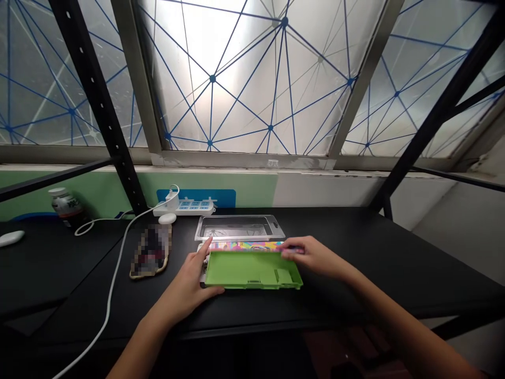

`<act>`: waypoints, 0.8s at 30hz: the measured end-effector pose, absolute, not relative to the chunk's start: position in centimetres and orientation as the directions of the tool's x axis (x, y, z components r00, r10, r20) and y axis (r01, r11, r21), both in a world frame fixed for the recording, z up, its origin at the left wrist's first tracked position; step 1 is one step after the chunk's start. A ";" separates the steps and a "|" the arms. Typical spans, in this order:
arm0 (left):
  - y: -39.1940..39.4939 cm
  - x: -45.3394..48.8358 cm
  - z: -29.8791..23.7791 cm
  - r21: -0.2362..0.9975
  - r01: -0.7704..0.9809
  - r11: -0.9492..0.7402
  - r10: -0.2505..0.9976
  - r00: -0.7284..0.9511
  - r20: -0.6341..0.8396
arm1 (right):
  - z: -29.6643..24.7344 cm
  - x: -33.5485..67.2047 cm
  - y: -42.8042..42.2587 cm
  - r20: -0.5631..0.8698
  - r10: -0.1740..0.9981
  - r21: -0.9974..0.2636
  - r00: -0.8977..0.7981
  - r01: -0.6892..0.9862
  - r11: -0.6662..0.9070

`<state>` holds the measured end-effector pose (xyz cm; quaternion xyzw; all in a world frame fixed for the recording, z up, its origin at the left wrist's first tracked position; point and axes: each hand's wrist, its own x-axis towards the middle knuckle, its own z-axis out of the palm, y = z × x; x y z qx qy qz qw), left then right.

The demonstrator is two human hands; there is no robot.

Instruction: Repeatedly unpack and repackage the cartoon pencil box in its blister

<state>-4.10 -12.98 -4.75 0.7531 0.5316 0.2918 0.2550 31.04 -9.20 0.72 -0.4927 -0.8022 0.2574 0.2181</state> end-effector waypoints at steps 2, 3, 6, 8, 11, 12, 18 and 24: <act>-13.0 -4.1 -4.7 0.697 0.656 -0.289 0.954 0.257 0.154 | 0.3 30.6 -8.2 0.122 0.944 -0.680 -0.305 0.667 0.303; -13.1 -4.1 -4.7 0.697 0.662 -0.275 0.958 0.250 0.141 | -0.1 30.4 -7.8 0.148 0.955 -0.696 -0.258 0.658 0.286; -13.1 -4.1 -4.6 0.685 0.680 -0.260 0.963 0.237 0.130 | -1.7 30.2 -7.6 0.207 0.960 -0.718 -0.188 0.638 0.279; -13.0 -4.1 -4.6 0.674 0.683 -0.283 0.957 0.246 0.152 | -2.6 30.7 -8.4 0.225 0.954 -0.718 -0.197 0.629 0.299; -12.8 -3.9 -4.6 0.660 0.682 -0.316 0.948 0.259 0.186 | -3.4 32.1 -10.5 0.260 0.906 -0.689 -0.333 0.594 0.416; -12.8 -3.9 -4.6 0.657 0.683 -0.319 0.947 0.257 0.193 | -3.6 32.6 -11.2 0.262 0.889 -0.677 -0.377 0.584 0.447; -12.7 -3.9 -4.1 0.649 0.679 -0.342 0.938 0.281 0.200 | -4.4 32.0 -12.8 0.253 0.931 -0.636 -0.264 0.680 0.366; -12.3 -3.7 -4.7 0.606 0.704 -0.370 0.929 0.288 0.233 | -3.9 29.5 -11.7 0.230 0.970 -0.608 -0.079 0.766 0.207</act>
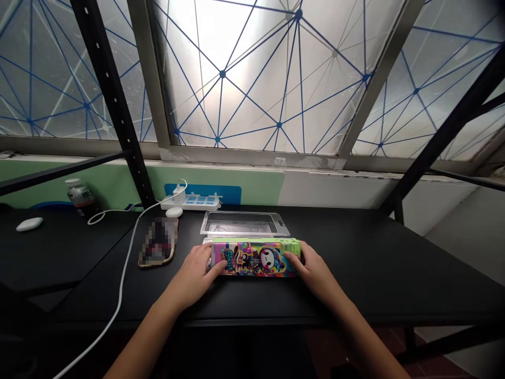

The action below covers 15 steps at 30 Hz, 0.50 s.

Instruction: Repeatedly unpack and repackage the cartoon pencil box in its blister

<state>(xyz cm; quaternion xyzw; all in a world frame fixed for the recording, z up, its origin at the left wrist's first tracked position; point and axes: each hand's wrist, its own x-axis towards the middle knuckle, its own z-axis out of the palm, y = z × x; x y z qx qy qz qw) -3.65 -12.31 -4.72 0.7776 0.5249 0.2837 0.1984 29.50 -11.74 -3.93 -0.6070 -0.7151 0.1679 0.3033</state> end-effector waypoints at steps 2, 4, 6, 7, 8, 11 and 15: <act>-12.2 -3.6 -5.0 0.615 0.708 -0.346 0.938 0.243 0.248 | -3.7 29.2 -11.4 0.264 0.962 -0.547 -0.068 0.811 0.208; -12.2 -3.7 -5.1 0.639 0.695 -0.330 0.943 0.216 0.252 | -3.2 29.0 -11.1 0.287 0.955 -0.445 -0.082 0.871 0.208; -12.2 -3.7 -4.9 0.661 0.670 -0.338 0.941 0.238 0.240 | -2.5 28.5 -10.8 0.311 0.945 -0.280 -0.099 0.941 0.191; -12.2 -3.8 -4.7 0.669 0.660 -0.342 0.940 0.256 0.228 | -2.2 28.1 -10.7 0.329 0.938 -0.186 -0.111 0.966 0.180; -12.2 -3.8 -4.6 0.676 0.655 -0.336 0.941 0.265 0.211 | -1.9 27.4 -10.7 0.350 0.928 -0.103 -0.130 0.979 0.176; -12.1 -4.0 -4.5 0.685 0.674 -0.277 0.960 0.230 0.162 | -1.3 24.3 -10.7 0.370 0.894 0.007 -0.252 0.963 0.268; -12.1 -4.2 -4.8 0.695 0.663 -0.278 0.959 0.237 0.157 | -1.1 19.8 -10.2 0.303 0.843 -0.044 -0.444 0.878 0.477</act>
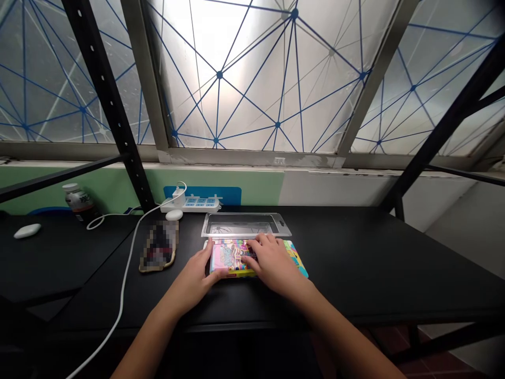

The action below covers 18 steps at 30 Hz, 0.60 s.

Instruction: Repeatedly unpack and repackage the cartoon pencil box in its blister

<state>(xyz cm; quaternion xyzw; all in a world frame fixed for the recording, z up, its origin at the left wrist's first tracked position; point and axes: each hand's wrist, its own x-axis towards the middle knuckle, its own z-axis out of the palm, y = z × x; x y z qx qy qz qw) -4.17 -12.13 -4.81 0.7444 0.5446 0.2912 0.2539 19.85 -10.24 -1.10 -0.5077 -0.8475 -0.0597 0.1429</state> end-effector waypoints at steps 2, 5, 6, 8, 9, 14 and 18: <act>-12.2 -4.3 -4.9 0.720 0.634 -0.283 0.956 0.250 0.155 | -1.2 18.5 -9.5 0.300 0.831 -0.055 -0.469 0.861 0.505; -12.3 -4.3 -4.8 0.752 0.600 -0.274 0.957 0.244 0.154 | -1.7 17.7 -8.1 0.317 0.832 -0.063 -0.455 0.865 0.498; -12.3 -4.3 -4.7 0.755 0.597 -0.271 0.958 0.241 0.154 | -2.0 17.6 -7.7 0.331 0.833 -0.067 -0.443 0.870 0.489; -12.3 -4.4 -4.7 0.753 0.600 -0.272 0.958 0.244 0.151 | -2.6 17.4 -7.1 0.367 0.835 -0.071 -0.411 0.882 0.465; -12.4 -4.4 -4.7 0.749 0.603 -0.274 0.957 0.248 0.150 | -2.9 17.3 -7.0 0.386 0.833 -0.073 -0.397 0.887 0.456; -12.3 -4.6 -4.9 0.756 0.590 -0.283 0.953 0.262 0.152 | -3.2 16.7 -7.3 0.502 0.791 -0.068 -0.349 0.896 0.439; -12.2 -4.6 -4.7 0.777 0.535 -0.332 0.933 0.307 0.186 | -2.4 16.9 -8.4 0.613 0.723 -0.066 -0.319 0.891 0.450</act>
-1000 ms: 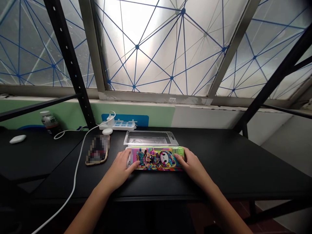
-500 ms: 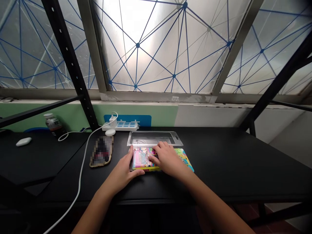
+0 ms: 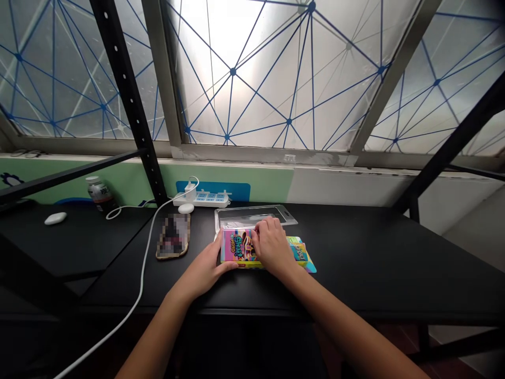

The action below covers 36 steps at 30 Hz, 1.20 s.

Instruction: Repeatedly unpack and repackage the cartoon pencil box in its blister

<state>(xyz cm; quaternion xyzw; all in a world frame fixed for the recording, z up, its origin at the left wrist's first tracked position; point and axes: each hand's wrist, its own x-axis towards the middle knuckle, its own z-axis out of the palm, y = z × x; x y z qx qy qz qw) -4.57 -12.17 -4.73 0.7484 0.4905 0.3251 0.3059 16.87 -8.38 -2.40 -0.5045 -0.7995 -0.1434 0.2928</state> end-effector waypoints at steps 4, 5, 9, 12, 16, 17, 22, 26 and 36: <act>-12.2 -5.3 -4.5 0.766 0.500 -0.404 0.892 0.400 0.210 | -1.5 17.9 -11.2 0.730 0.586 -0.052 -0.351 0.827 0.560; -12.3 -5.6 -4.5 0.776 0.502 -0.382 0.898 0.401 0.183 | -1.2 18.3 -12.2 0.752 0.547 -0.055 -0.368 0.792 0.609; -12.5 -6.5 -4.6 0.806 0.548 -0.224 0.944 0.329 0.038 | -0.3 20.8 -16.2 0.668 0.560 -0.164 -0.490 0.636 0.754; -12.6 -6.3 -4.6 0.755 0.621 -0.211 0.951 0.308 0.012 | -0.3 24.4 -17.1 0.444 0.697 -0.301 -0.563 0.639 0.708; -12.6 -5.7 -4.4 0.737 0.642 -0.209 0.955 0.297 0.012 | -2.5 29.6 -15.5 0.162 0.876 -0.433 -0.454 0.765 0.477; -12.6 -5.6 -4.4 0.739 0.641 -0.206 0.957 0.290 0.015 | -3.2 30.6 -15.0 0.127 0.907 -0.464 -0.402 0.784 0.412; -12.6 -5.6 -4.5 0.758 0.631 -0.162 0.972 0.233 0.014 | -5.3 31.7 -14.0 0.074 0.961 -0.539 -0.265 0.801 0.262; -12.5 -5.7 -4.8 0.848 0.505 -0.159 0.973 0.225 0.049 | -5.4 31.2 -13.9 0.114 0.968 -0.596 -0.224 0.764 0.246; -12.8 -5.2 -4.5 0.783 0.561 -0.269 0.962 0.202 0.185 | -6.4 30.6 -14.4 0.234 0.966 -0.591 -0.109 0.773 0.230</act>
